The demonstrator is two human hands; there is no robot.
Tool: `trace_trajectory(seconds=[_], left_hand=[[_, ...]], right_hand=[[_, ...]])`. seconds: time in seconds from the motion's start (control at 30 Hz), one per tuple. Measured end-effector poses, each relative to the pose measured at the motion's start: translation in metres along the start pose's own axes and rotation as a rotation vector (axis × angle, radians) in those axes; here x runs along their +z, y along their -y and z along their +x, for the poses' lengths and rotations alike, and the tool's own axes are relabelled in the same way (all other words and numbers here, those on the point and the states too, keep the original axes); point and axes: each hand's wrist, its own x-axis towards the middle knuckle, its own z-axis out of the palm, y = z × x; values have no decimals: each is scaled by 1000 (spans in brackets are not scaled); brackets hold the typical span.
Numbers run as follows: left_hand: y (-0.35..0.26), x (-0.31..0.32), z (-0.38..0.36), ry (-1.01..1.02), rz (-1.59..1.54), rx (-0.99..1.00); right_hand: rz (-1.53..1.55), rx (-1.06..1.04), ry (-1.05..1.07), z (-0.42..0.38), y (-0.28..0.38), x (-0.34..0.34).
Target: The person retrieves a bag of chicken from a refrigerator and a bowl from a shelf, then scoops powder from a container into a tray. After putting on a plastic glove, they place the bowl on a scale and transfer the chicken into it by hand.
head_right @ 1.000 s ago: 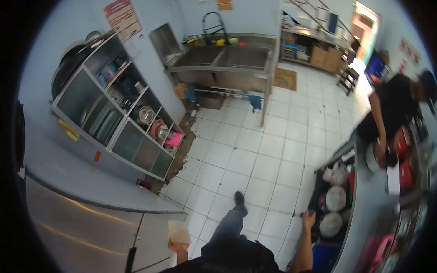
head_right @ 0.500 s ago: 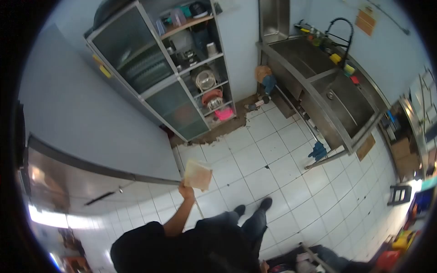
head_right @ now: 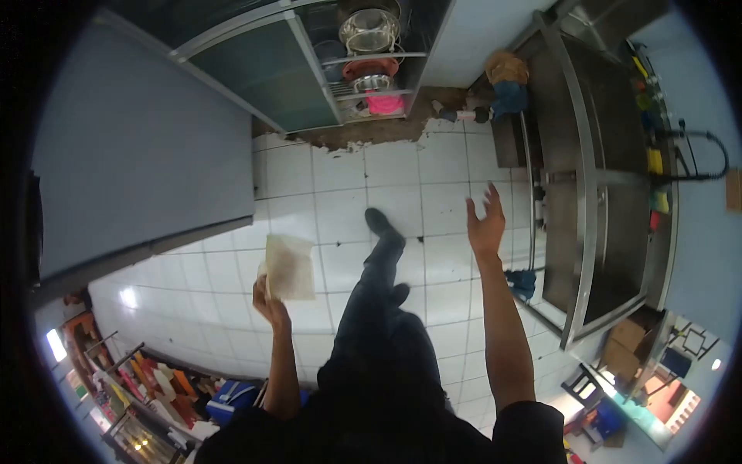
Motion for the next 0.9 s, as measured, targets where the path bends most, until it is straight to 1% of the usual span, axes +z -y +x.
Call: trace_trajectory(seconds=[0.07, 0.1, 0.13, 0.17, 0.2, 0.27, 0.33, 0.37, 0.43, 0.47, 0.53, 0.6, 0.67, 0.73, 0.77, 0.8, 0.83, 0.87, 0.9], left_hand=[[23, 24, 0, -179, -29, -128], [42, 38, 7, -185, -42, -148], [61, 45, 7, -196, 25, -100], [73, 50, 5, -203, 105, -54], [79, 60, 10, -214, 109, -73], [71, 85, 10, -230, 18, -138], [63, 110, 14, -228, 10, -162], [60, 119, 17, -218, 0, -158], [56, 128, 21, -204, -3, -162], [53, 132, 22, -178, -10, -153], [35, 146, 24, -197, 15, -182], [24, 158, 28, -208, 37, -206], [18, 166, 31, -178, 90, -155], [15, 169, 31, -186, 116, -177], [13, 170, 32, -192, 142, -196], [12, 172, 32, -201, 145, -195], [11, 172, 33, -189, 171, -151], [7, 172, 34, -172, 199, -103], [2, 172, 35, -177, 208, -91]], right_hand=[[37, -214, 6, 82, 65, 32], [70, -320, -51, 123, 88, 57], [107, -420, -93, 158, 105, 81], [106, -452, -88, 191, 115, 104], [114, -491, -93, 226, 124, 130], [57, -697, -208, 290, 143, 172], [-36, -842, -306, 347, 148, 208], [-36, -846, -287, 356, 154, 213], [-17, -455, -6, 370, 168, 224], [-17, -461, 8, 377, 163, 231], [32, -901, -226, 389, 148, 241], [-5, -889, -215, 398, 145, 243], [-39, -882, -208, 402, 147, 242], [-4, -775, -68, 397, 147, 236], [4, -778, -66, 396, 144, 237], [24, -854, -63, 394, 136, 238], [46, -927, -61, 390, 130, 239], [57, -920, -63, 387, 124, 240], [66, -965, -95, 383, 121, 240]])
